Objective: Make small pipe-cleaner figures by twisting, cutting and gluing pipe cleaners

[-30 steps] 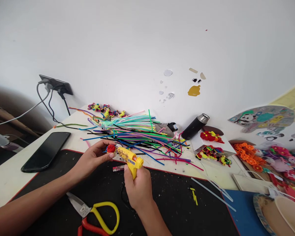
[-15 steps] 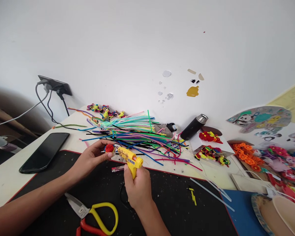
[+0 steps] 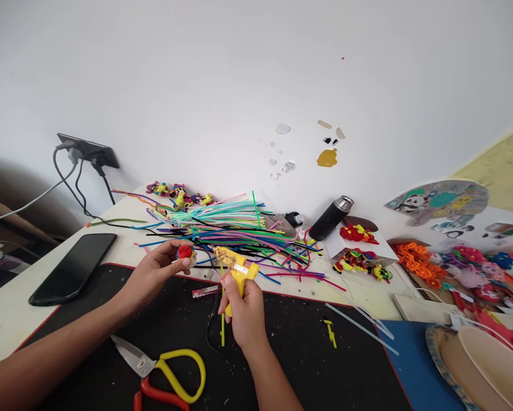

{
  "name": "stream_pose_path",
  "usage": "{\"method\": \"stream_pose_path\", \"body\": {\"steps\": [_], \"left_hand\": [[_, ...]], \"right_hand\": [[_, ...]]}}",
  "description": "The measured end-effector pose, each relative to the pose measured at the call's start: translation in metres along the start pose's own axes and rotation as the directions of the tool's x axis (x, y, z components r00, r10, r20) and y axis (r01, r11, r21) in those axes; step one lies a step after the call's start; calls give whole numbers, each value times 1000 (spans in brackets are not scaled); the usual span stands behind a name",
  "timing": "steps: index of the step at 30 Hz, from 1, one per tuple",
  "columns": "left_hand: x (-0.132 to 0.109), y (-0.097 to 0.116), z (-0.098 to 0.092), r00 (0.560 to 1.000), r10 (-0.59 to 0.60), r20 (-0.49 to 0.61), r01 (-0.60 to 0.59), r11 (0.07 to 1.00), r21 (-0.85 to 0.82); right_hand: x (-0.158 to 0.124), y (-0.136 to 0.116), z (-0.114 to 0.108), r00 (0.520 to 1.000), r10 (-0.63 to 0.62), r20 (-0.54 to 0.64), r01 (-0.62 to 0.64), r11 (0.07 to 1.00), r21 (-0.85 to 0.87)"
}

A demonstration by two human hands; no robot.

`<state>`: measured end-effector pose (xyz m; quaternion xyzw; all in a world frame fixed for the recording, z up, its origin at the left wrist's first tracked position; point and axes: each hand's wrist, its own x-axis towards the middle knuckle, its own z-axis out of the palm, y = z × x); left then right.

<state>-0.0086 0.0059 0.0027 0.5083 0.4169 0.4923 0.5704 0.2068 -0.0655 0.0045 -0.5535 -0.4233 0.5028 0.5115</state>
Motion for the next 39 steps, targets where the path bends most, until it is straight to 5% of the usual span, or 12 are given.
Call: {"method": "stream_pose_path", "body": {"steps": [8,13,22,31,39], "left_hand": [[-2,5,6,1000,-1,-20,1,1000,10],[-3,2,8,1000,12,16,-12,999,31],[-9,-3,13,998,-1,66,-6,995,102],[-11,1,16,996,-15,83,9,997,71],[-11,-5,14,995,-28,101,25,999,28]], "right_hand": [[-10,-4,-27,987,156,-36,-145,965,216],[-26,7,-49,954,295,-60,-278,939,203],[-21,1,-64,937,347,34,-348,936,59],[-18,6,-84,953,299,58,-248,873,-419],[-29,-4,-92,999,31,43,21,516,-856]]}}
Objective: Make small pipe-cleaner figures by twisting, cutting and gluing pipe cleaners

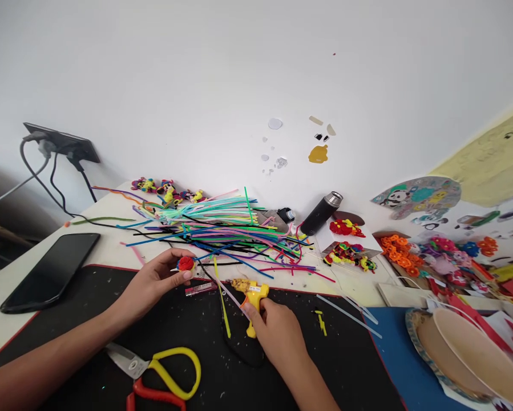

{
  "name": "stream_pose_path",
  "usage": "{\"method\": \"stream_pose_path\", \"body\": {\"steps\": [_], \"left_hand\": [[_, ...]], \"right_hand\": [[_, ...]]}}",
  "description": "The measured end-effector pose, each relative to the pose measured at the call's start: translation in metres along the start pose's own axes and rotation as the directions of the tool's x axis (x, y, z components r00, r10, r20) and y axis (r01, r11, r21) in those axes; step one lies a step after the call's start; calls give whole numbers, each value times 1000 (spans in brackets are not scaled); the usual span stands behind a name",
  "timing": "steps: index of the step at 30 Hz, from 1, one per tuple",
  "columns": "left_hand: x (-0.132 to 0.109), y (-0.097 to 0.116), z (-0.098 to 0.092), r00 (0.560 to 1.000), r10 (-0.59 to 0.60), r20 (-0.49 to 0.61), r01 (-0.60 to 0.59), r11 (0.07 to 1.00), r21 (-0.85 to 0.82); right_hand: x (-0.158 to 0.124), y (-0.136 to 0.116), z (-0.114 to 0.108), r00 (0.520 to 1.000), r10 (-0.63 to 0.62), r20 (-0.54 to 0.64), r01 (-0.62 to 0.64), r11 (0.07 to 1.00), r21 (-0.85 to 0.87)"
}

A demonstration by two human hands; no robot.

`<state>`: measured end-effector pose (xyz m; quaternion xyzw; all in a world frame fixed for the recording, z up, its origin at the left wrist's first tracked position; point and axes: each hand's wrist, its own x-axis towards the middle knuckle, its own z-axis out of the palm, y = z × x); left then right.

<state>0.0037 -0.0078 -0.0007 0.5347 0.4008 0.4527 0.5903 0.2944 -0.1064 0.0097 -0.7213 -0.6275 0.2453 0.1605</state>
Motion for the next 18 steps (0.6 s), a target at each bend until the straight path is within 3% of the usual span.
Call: {"method": "stream_pose_path", "body": {"steps": [3,9,11,14,18], "left_hand": [[0,0,0,1000,-22,-5,22,1000,-14],[-1,6,3,999,-33,-11,33,999,-13],[-1,7,3,999,-40,-16,40,999,-26],[-1,7,3,999,-38,-7,38,999,-21],[-2,5,4,1000,-26,3,26,1000,-9]], "right_hand": [[-1,-5,0,996,-71,-51,61,984,-165],[-5,-16,-2,992,-110,-65,91,965,-244],[-6,-22,-3,991,-114,-66,103,982,-157],[-5,-35,-2,994,-100,-32,103,989,106],[9,-63,11,993,-114,-30,116,888,446]]}}
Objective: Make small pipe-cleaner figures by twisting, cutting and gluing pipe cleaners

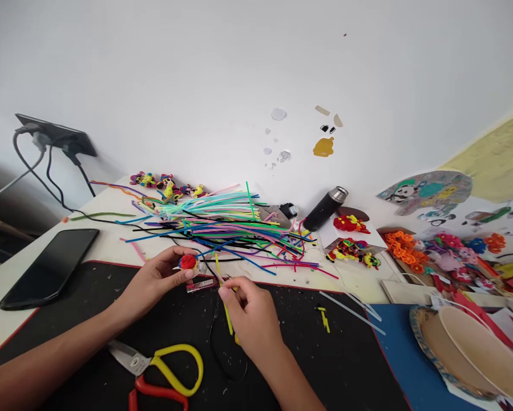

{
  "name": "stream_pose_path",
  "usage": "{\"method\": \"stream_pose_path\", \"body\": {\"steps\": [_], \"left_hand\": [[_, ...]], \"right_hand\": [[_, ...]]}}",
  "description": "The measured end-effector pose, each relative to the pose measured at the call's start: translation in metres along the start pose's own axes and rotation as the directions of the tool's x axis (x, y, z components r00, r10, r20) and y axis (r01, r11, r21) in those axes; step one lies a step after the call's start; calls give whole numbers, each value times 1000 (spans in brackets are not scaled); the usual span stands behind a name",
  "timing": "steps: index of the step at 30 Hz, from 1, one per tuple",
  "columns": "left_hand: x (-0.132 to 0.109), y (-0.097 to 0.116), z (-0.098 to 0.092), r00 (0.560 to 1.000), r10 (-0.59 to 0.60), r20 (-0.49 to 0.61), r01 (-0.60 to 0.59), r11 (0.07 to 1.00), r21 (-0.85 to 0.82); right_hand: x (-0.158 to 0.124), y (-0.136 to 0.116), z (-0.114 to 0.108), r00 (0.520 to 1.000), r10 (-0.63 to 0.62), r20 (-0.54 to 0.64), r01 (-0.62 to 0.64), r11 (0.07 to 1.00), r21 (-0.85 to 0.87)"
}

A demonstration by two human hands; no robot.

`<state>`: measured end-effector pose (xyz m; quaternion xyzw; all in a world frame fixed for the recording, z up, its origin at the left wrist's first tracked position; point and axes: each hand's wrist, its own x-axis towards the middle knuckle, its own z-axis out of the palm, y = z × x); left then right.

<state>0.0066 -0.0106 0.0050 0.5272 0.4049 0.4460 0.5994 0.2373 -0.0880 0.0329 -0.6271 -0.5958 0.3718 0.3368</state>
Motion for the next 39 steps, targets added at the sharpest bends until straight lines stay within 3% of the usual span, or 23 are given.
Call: {"method": "stream_pose_path", "body": {"steps": [4,9,39], "left_hand": [[1,-1,-1,1000,1,11,-1,1000,4],[2,-2,-4,1000,17,12,-17,1000,-12],[2,-5,-4,1000,-15,3,15,999,-30]], "right_hand": [[20,-17,27,998,-53,-22,56,980,192],[31,-25,43,994,-97,-59,109,961,254],[34,-21,54,996,-89,-21,92,952,293]]}}
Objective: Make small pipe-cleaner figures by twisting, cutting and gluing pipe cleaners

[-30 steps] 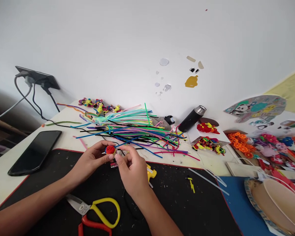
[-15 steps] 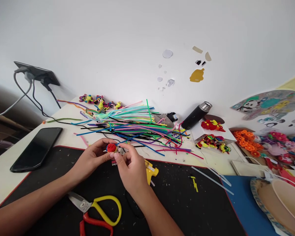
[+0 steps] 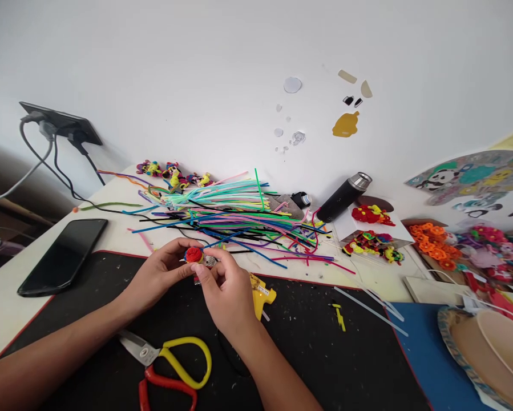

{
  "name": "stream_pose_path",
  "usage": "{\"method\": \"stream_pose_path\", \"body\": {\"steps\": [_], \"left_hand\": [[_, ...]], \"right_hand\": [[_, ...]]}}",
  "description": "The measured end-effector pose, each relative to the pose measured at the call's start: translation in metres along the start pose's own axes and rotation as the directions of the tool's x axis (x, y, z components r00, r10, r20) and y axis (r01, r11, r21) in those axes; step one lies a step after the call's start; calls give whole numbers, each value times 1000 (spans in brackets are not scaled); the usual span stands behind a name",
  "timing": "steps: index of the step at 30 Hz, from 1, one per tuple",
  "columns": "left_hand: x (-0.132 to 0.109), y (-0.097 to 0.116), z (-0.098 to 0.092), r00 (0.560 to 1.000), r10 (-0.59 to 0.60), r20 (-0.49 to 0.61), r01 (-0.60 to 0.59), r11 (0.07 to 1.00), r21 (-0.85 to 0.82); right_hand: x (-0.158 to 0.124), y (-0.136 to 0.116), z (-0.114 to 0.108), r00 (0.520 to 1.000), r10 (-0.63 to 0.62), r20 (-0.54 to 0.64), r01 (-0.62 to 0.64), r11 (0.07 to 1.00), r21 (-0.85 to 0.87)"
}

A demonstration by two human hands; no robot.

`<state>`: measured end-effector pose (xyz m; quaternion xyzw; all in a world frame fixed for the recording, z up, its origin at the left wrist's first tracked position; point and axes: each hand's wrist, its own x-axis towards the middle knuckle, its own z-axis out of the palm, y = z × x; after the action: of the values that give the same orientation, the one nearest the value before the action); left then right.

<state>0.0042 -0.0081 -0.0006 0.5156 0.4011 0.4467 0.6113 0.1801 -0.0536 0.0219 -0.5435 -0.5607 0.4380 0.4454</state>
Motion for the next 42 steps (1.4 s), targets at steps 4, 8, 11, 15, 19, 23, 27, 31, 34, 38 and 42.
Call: {"method": "stream_pose_path", "body": {"steps": [4,8,11,15,19,23,27,31,34,38,42], "left_hand": [[0,2,1,1000,2,4,-2,1000,28],[0,2,0,1000,6,8,-7,999,54],[0,1,0,1000,4,3,-4,999,43],[0,-1,-1,1000,0,-2,0,999,47],[1,-1,0,1000,0,0,0,999,46],[1,1,0,1000,-2,-5,2,999,51],[1,0,0,1000,3,-7,-2,999,52],[1,0,-1,1000,8,-7,-7,997,73],[1,0,-1,1000,2,-12,-1,997,76],[1,1,0,1000,-3,-4,3,997,71],[1,2,0,1000,0,-2,1,997,73]], "right_hand": [[0,-2,0,1000,10,4,-10,1000,3],[0,-1,1,1000,9,10,-9,1000,19],[0,0,1,1000,12,16,-13,999,40],[0,1,1,999,19,26,-21,998,58],[0,0,1,999,26,28,-28,997,66],[-1,1,0,999,38,33,-40,997,62],[-1,2,1,999,35,41,-38,996,76],[-2,2,1,998,30,47,-33,997,70],[-2,2,1,998,35,46,-38,997,66],[-2,1,0,998,39,52,-42,997,63],[-3,2,0,998,42,54,-45,997,57]]}}
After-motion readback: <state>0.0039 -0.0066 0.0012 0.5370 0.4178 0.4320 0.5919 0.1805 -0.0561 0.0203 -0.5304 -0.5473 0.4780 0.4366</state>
